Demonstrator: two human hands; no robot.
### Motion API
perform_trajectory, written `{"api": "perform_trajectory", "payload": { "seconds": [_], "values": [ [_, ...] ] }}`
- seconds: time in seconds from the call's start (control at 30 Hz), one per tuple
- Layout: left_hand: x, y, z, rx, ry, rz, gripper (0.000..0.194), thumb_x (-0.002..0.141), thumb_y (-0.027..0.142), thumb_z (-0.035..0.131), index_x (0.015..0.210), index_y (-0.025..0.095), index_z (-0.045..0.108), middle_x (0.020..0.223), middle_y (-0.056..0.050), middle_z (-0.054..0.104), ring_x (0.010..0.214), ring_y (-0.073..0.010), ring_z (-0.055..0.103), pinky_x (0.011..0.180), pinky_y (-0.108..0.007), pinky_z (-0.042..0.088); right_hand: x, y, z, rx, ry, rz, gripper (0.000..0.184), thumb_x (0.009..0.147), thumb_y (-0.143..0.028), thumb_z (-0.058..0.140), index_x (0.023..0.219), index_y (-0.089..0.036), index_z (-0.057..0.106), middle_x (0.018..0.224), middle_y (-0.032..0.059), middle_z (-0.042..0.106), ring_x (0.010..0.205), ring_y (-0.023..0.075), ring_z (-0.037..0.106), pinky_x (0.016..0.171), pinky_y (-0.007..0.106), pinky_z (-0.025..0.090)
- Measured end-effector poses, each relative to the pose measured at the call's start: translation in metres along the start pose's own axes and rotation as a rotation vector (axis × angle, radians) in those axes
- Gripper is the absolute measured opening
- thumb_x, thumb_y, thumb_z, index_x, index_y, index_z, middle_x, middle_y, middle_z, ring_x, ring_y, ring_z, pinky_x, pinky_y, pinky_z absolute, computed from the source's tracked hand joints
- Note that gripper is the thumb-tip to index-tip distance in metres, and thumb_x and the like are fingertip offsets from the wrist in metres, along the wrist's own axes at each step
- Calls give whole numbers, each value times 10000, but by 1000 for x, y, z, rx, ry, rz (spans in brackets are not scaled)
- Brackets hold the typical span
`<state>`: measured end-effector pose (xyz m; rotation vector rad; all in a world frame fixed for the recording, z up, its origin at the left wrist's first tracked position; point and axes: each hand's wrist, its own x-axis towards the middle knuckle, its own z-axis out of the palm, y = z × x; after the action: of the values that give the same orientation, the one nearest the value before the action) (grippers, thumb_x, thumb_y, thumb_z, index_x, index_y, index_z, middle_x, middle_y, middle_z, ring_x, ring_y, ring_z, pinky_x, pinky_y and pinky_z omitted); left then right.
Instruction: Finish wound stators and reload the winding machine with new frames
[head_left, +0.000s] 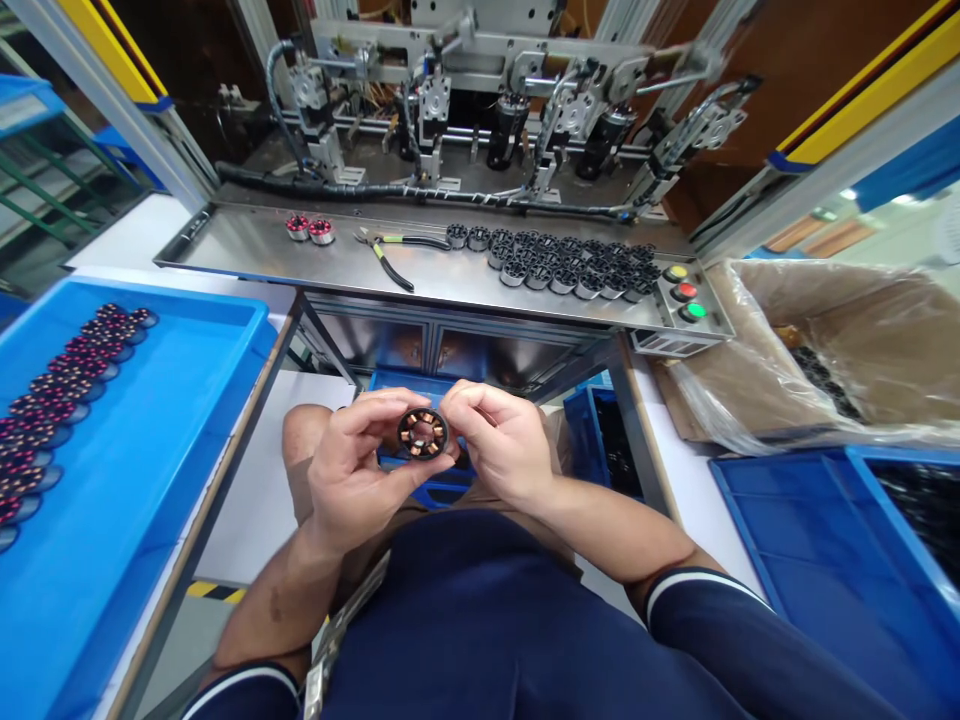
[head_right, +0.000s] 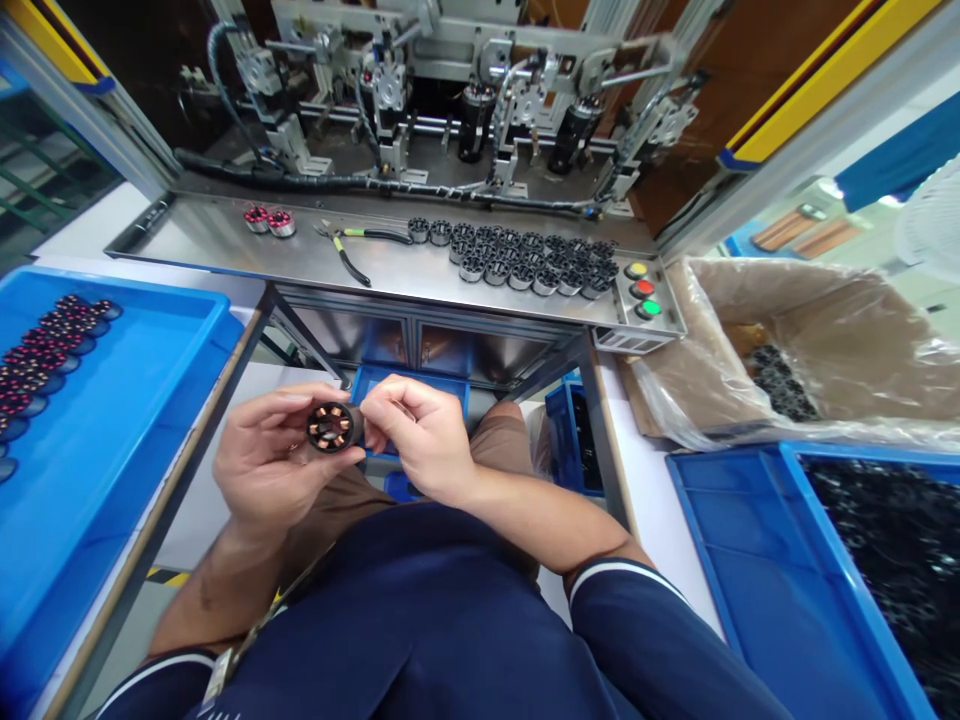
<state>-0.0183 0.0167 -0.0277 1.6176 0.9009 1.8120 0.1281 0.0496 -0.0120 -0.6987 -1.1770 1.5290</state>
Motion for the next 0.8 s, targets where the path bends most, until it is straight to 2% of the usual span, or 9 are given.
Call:
{"api": "perform_trajectory", "payload": {
  "seconds": [0.1, 0.2, 0.33, 0.5, 0.8],
  "values": [
    [-2, 1, -2, 90, 1, -13, 615, 647, 72, 886, 1192, 217, 641, 1083, -39, 719, 1019, -169, 706, 841, -264, 625, 0, 5, 0, 176, 15, 273, 395, 749, -492, 822, 652, -167, 619, 598, -22, 599, 517, 84, 546, 484, 192, 458],
    [-2, 1, -4, 141, -12, -17, 591, 648, 109, 896, 1182, 214, 665, 1059, -32, 716, 1020, -169, 699, 845, -258, 620, 1, 7, 1, 252, 46, 378, 442, 650, -513, 889, 652, -151, 635, 602, -21, 610, 499, 71, 540, 462, 175, 434],
    [-1, 0, -6, 171, -23, -12, 585, 650, 129, 900, 1184, 220, 679, 1045, -20, 710, 1013, -158, 694, 839, -235, 610, 2, 7, 4, 286, 58, 395, 450, 627, -495, 908, 636, -145, 625, 567, -32, 589, 452, 52, 497, 423, 161, 391],
    [-1, -2, -8, 168, -28, -21, 590, 658, 134, 896, 1197, 227, 676, 1046, -21, 710, 1014, -157, 693, 816, -225, 611, 3, 7, 5, 305, 55, 387, 434, 635, -469, 911, 627, -144, 624, 551, -39, 585, 438, 45, 491, 417, 153, 391],
    [-1, 0, -8, 181, -28, -26, 518, 673, 147, 888, 1145, 236, 694, 1025, -28, 720, 1010, -188, 701, 813, -284, 624, 2, 11, 2, 270, 35, 374, 412, 672, -472, 887, 664, -145, 636, 586, -29, 628, 435, 53, 507, 407, 162, 398]
  ]
}}
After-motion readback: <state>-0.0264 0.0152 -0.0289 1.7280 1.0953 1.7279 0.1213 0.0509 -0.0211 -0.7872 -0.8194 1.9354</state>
